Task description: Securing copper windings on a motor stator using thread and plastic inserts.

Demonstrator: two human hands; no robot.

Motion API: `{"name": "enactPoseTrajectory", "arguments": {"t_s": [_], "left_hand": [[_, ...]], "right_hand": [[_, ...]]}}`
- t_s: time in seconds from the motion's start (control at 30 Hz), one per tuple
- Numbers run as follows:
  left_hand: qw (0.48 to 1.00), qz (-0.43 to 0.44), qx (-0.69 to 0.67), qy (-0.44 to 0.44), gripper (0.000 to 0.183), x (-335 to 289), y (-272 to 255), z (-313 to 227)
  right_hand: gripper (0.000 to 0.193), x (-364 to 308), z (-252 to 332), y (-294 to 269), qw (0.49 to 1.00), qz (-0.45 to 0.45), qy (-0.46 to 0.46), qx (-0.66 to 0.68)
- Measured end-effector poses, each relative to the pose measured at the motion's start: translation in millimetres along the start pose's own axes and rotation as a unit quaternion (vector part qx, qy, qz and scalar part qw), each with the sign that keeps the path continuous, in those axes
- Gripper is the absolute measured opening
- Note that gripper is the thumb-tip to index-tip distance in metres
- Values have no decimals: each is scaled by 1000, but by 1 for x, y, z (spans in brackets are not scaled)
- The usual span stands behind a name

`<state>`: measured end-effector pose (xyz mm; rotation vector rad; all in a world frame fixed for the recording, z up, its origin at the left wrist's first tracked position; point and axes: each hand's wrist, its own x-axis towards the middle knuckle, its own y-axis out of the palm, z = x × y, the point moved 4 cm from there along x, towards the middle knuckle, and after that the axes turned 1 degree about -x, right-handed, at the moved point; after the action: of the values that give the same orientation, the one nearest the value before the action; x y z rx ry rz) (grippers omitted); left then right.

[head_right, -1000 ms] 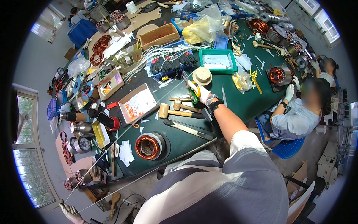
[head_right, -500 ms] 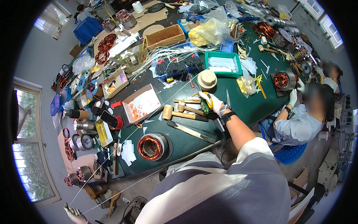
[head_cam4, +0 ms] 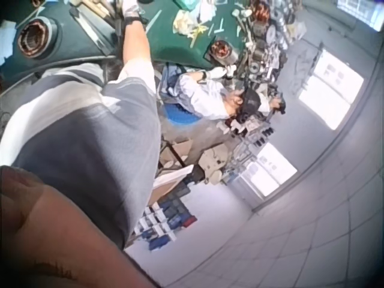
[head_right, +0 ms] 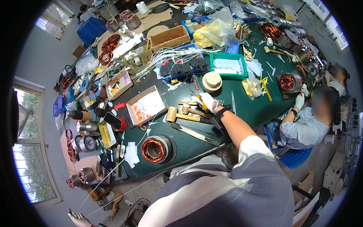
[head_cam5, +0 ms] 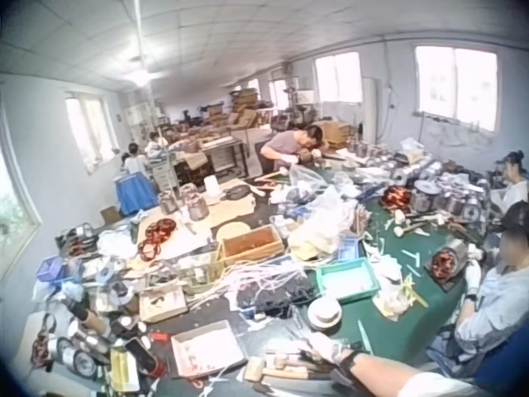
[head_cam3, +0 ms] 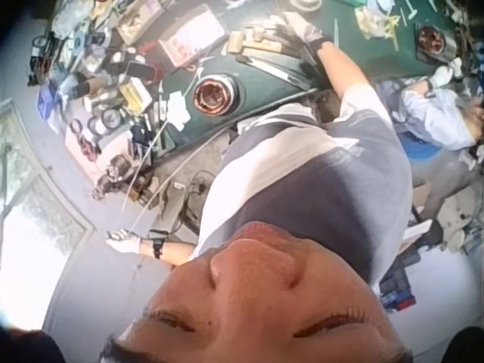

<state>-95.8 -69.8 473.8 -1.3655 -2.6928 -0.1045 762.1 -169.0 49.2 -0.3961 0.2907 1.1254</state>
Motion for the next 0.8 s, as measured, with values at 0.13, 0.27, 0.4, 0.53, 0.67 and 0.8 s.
{"name": "enactPoseTrajectory", "arguments": {"t_s": [0.13, 0.27, 0.4, 0.53, 0.67, 0.8], "left_hand": [[995, -39, 96, -8, 41, -33, 28, -4], [978, 172, 69, -95, 23, -131, 139, 36], [895, 348, -34, -277, 27, -258, 264, 79], [826, 457, -179, -276, 39, -310, 310, 104], [879, 338, -179, -284, 38, -246, 270, 124], [899, 148, -277, -304, 25, -129, 188, 177]], "right_hand": [[32, -24, 6, 42, 906, 37, -92, -411], [41, -68, 74, 109, 856, 91, -120, -495], [67, -160, 185, 186, 919, 298, -222, -128], [45, -213, 189, 240, 799, 602, -10, 4], [30, -203, 181, 206, 854, 478, -141, -151], [30, -188, 134, 137, 914, 342, -36, -217]]}}
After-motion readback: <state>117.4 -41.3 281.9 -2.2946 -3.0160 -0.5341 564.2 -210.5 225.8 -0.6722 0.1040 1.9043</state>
